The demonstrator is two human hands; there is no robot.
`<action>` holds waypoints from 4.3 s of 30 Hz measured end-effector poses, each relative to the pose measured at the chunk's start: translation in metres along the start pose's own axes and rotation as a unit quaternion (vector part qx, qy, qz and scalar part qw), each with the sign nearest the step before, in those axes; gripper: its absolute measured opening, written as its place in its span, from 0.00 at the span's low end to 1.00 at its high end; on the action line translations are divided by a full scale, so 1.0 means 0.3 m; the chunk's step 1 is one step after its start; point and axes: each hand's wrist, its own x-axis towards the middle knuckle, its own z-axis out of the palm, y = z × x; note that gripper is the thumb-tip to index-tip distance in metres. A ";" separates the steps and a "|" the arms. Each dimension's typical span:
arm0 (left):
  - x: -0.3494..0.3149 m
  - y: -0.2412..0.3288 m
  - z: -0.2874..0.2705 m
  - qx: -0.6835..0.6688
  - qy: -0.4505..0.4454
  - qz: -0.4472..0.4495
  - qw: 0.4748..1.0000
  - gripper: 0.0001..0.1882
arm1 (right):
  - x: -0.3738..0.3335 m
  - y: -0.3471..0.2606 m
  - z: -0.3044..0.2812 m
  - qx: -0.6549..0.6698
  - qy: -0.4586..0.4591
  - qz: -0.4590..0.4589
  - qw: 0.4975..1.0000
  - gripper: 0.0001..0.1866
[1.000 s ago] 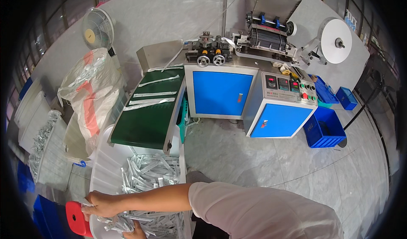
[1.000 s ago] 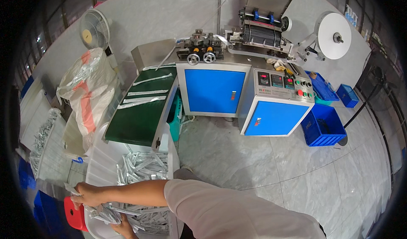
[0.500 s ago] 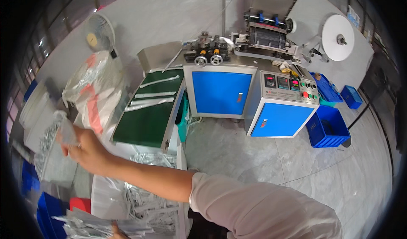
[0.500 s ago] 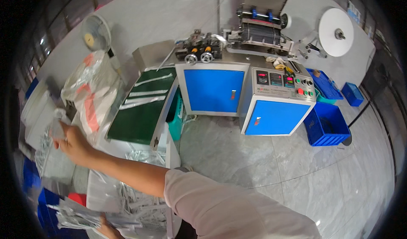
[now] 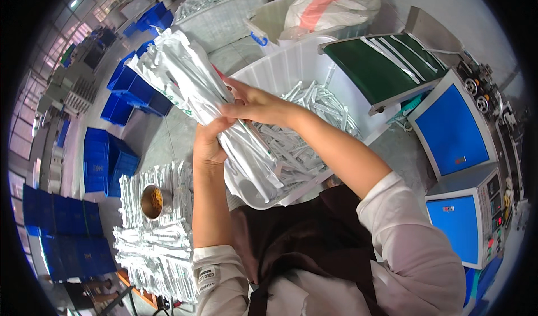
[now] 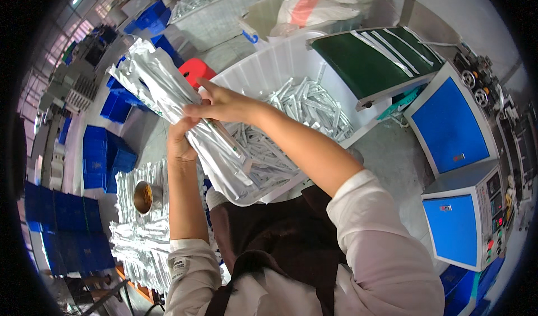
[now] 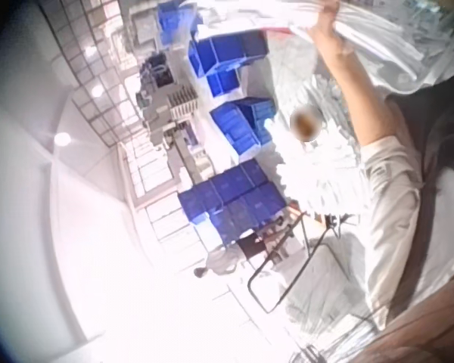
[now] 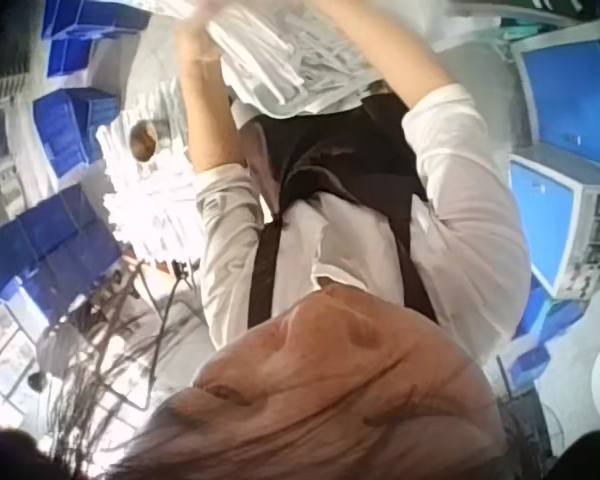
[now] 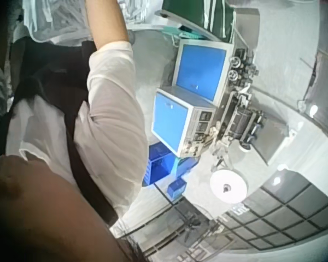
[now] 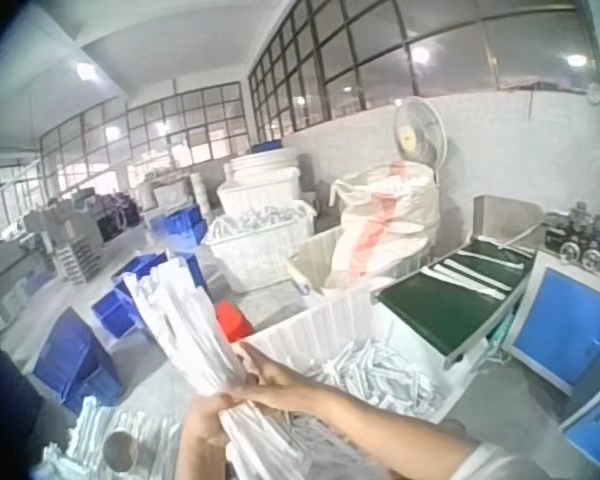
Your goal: The person bundles small white packets by hand, aligning them into stacks before placing them into a white bin. They occasionally reach into a small bowl and handle a small item.
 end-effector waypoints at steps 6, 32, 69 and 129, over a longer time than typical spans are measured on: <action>-0.079 0.043 -0.036 -0.120 -0.051 0.015 0.991 0.34 | -0.412 0.257 0.145 -0.039 -0.079 0.001 0.996 0.37; -0.500 -0.410 -0.124 -0.229 -0.104 -0.312 0.916 0.34 | -0.208 0.271 0.274 0.174 0.131 0.117 0.969 0.50; -0.605 -0.468 -0.238 -0.417 -0.055 -0.159 0.893 0.55 | -0.098 0.337 0.392 0.025 -0.346 0.217 0.912 0.14; -0.640 -0.279 -0.160 -0.396 -0.010 -0.118 0.911 0.36 | -0.186 0.351 0.324 -0.041 0.121 0.075 0.989 0.05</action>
